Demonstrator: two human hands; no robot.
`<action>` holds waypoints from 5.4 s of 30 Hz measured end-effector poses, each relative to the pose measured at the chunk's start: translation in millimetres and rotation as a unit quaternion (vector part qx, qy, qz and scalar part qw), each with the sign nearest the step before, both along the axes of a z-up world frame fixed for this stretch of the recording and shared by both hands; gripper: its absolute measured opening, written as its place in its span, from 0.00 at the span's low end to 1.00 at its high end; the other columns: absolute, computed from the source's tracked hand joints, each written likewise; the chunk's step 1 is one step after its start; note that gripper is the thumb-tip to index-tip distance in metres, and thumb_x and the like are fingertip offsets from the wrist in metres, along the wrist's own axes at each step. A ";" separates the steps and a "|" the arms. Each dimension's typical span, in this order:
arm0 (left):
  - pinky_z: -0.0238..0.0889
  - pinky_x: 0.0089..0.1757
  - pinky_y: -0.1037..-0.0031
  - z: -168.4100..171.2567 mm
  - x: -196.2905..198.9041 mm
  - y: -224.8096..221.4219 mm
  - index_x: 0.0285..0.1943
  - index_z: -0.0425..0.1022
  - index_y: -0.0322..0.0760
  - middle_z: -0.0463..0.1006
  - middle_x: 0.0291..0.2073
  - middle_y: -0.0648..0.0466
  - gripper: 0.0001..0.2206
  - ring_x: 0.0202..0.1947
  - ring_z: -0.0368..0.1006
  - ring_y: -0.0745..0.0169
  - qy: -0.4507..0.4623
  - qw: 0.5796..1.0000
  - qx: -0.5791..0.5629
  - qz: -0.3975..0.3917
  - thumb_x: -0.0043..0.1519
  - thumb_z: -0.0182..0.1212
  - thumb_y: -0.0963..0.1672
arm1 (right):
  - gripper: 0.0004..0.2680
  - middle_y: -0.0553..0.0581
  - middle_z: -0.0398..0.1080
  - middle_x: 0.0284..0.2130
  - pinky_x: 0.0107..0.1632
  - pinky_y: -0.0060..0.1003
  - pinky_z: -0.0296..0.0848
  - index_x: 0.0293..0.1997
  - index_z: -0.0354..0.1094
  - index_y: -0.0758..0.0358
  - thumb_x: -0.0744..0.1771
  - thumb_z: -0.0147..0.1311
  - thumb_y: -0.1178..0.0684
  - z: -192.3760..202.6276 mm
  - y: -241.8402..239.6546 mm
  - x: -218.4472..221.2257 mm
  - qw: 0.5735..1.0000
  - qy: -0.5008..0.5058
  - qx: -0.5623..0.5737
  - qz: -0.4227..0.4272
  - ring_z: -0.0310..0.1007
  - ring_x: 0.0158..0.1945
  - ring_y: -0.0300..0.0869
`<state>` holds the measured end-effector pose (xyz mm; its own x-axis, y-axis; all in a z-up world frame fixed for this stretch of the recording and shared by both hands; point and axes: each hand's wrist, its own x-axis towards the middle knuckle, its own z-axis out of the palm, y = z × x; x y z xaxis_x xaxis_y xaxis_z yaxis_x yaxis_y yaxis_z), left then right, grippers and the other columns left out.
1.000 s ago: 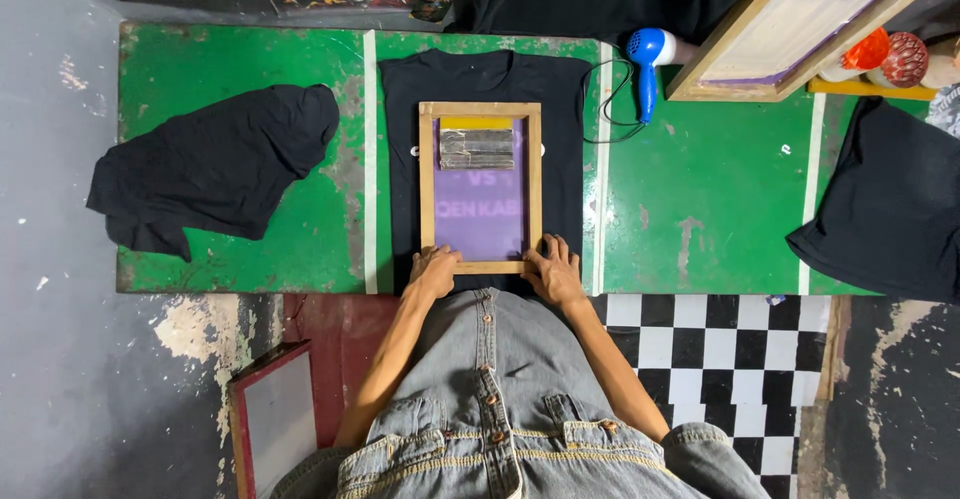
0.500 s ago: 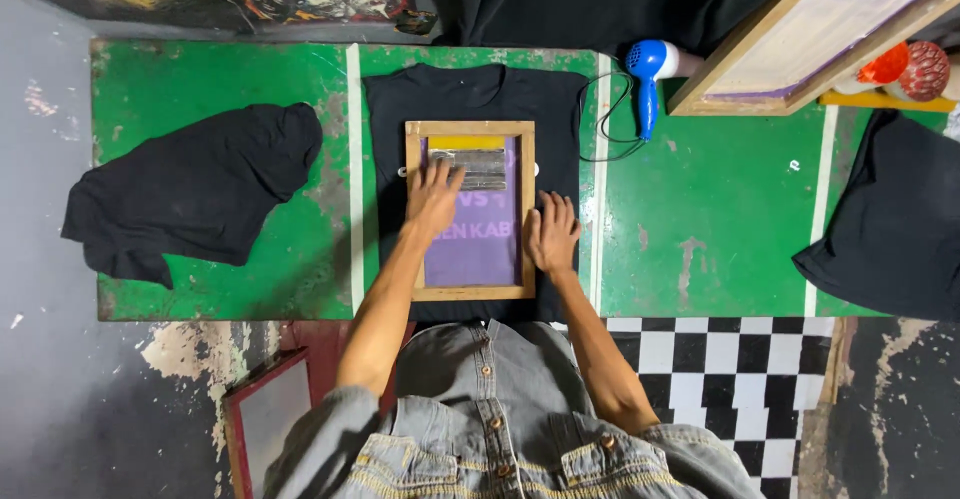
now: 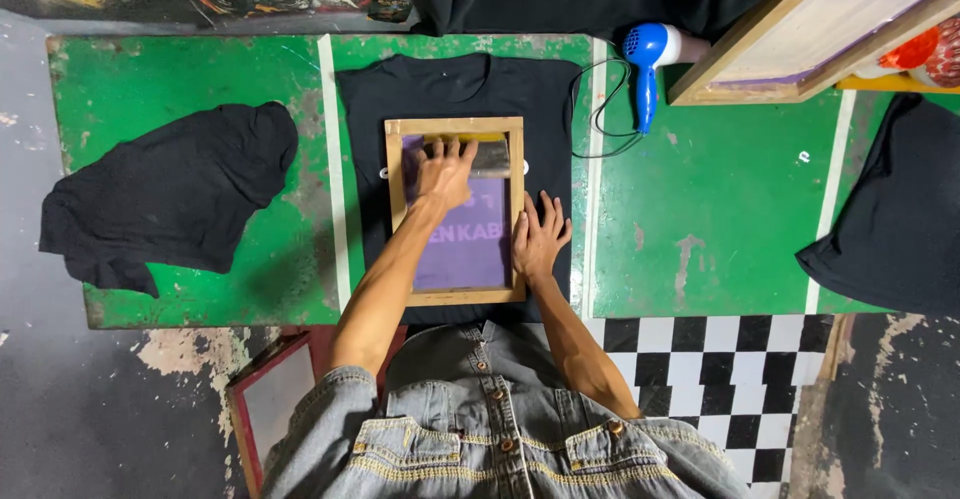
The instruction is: Drying a printed t-shirt with a hair dryer and then applying ink using a screen printing frame and squeegee
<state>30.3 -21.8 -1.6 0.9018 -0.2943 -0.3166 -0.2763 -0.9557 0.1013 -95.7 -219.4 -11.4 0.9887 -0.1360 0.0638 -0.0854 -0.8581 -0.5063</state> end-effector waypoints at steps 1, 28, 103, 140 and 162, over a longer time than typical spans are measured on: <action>0.54 0.54 0.28 -17.4 9.7 1.5 0.78 0.51 0.48 0.63 0.67 0.38 0.40 0.67 0.56 0.26 0.011 0.999 -0.016 0.027 0.54 0.65 0.45 | 0.16 0.49 0.53 0.68 0.69 0.57 0.35 0.70 0.58 0.34 0.74 0.30 0.42 -0.4 0.9 0.1 1.000 -0.012 -0.006 -0.001 0.41 0.76 0.48; 0.68 0.45 0.43 -43.2 -157.2 -2.2 0.53 0.82 0.42 0.83 0.48 0.42 0.19 0.52 0.77 0.36 0.214 0.968 -0.086 0.097 0.54 0.58 0.46 | 0.13 0.45 0.55 0.67 0.70 0.57 0.33 0.66 0.62 0.35 0.74 0.33 0.42 -12.9 -0.8 -5.3 0.998 -0.037 0.033 -0.028 0.43 0.75 0.45; 0.55 0.52 0.42 -22.2 2.1 -5.1 0.59 0.77 0.57 0.83 0.45 0.51 0.22 0.49 0.78 0.42 -0.036 0.994 -0.021 0.100 0.52 0.60 0.47 | 0.13 0.44 0.56 0.67 0.70 0.57 0.36 0.59 0.68 0.42 0.74 0.33 0.41 -8.7 -0.1 -7.7 0.998 -0.039 0.041 -0.035 0.44 0.75 0.44; 0.52 0.55 0.49 -11.5 -23.4 -11.2 0.69 0.69 0.54 0.77 0.53 0.46 0.30 0.54 0.70 0.38 -0.095 0.992 0.014 0.080 0.53 0.66 0.47 | 0.13 0.45 0.59 0.66 0.70 0.56 0.37 0.57 0.71 0.42 0.74 0.36 0.40 -11.9 -1.2 -8.4 0.996 -0.067 0.054 -0.040 0.47 0.75 0.45; 0.45 0.61 0.39 -18.0 -110.3 13.6 0.57 0.80 0.61 0.84 0.48 0.53 0.20 0.51 0.79 0.42 0.129 0.984 -0.063 0.104 0.54 0.56 0.48 | 0.13 0.47 0.56 0.68 0.69 0.57 0.38 0.60 0.69 0.41 0.74 0.35 0.42 -12.7 1.2 -4.8 0.997 -0.066 0.007 -0.038 0.46 0.75 0.47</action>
